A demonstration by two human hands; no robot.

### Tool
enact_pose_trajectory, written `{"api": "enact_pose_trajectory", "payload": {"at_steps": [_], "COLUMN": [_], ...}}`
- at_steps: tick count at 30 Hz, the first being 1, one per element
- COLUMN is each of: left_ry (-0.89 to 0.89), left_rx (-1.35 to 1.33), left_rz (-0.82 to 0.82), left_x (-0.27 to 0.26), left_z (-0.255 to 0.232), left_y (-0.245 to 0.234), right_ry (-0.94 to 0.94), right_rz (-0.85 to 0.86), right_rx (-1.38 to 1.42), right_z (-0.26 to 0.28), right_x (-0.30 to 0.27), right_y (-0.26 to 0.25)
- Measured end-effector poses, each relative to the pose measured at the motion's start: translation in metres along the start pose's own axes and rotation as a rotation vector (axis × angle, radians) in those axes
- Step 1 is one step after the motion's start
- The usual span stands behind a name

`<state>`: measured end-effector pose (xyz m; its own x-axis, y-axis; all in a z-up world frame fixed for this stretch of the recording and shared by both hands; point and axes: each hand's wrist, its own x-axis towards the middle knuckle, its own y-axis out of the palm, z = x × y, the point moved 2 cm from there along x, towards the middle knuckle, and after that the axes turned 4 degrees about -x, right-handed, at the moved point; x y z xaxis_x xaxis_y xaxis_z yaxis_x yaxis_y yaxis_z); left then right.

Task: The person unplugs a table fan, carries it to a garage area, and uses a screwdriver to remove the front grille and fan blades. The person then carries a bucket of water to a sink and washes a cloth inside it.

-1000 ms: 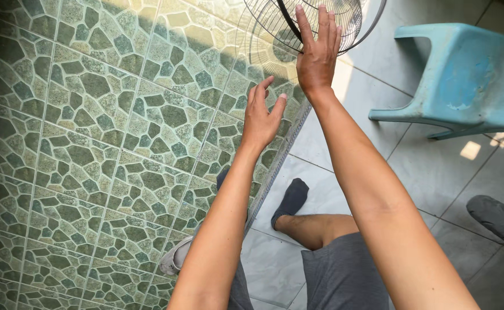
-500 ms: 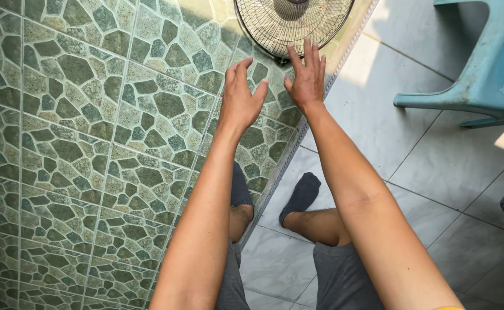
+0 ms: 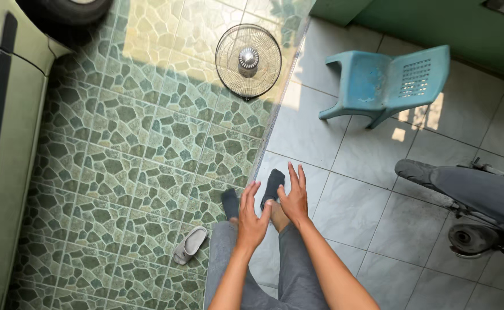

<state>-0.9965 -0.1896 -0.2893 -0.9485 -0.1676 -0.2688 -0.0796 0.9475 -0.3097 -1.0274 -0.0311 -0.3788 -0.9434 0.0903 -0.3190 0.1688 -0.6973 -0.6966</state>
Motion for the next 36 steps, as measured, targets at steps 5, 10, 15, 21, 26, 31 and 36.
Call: {"api": "enact_pose_trajectory", "payload": {"at_steps": [5,10,15,21,26,31,36], "left_ry": [-0.009,0.282,0.252,0.301,0.394,0.414,0.432], "left_rx": [-0.094,-0.056,-0.118,0.015,0.115,0.181,0.163], "left_rz": [0.306,0.627,0.962,1.474,1.856,2.149,2.326], "left_x": [-0.109,-0.195,-0.293,-0.452,-0.597,-0.752,-0.882], "left_z": [-0.097,-0.169,-0.222,-0.243,-0.237,-0.219,-0.207], "left_y": [0.003,0.009,0.03,0.068,0.092,0.106,0.103], "right_ry": [0.154,0.218,0.346,0.613,0.817,0.987,1.092], "right_rz": [-0.18,-0.568,-0.889,-1.246,-1.56,-1.783,-2.002], "right_rx": [0.215,0.288,0.337,0.365,0.378,0.345,0.268], "right_z": [0.049,0.06,0.071,0.06,0.034,0.007,-0.011], "right_x": [-0.133,-0.282,-0.447,-0.614,-0.756,-0.903,-1.031], "right_y": [-0.123,-0.211,-0.243,-0.257,-0.256,-0.243,-0.228]}}
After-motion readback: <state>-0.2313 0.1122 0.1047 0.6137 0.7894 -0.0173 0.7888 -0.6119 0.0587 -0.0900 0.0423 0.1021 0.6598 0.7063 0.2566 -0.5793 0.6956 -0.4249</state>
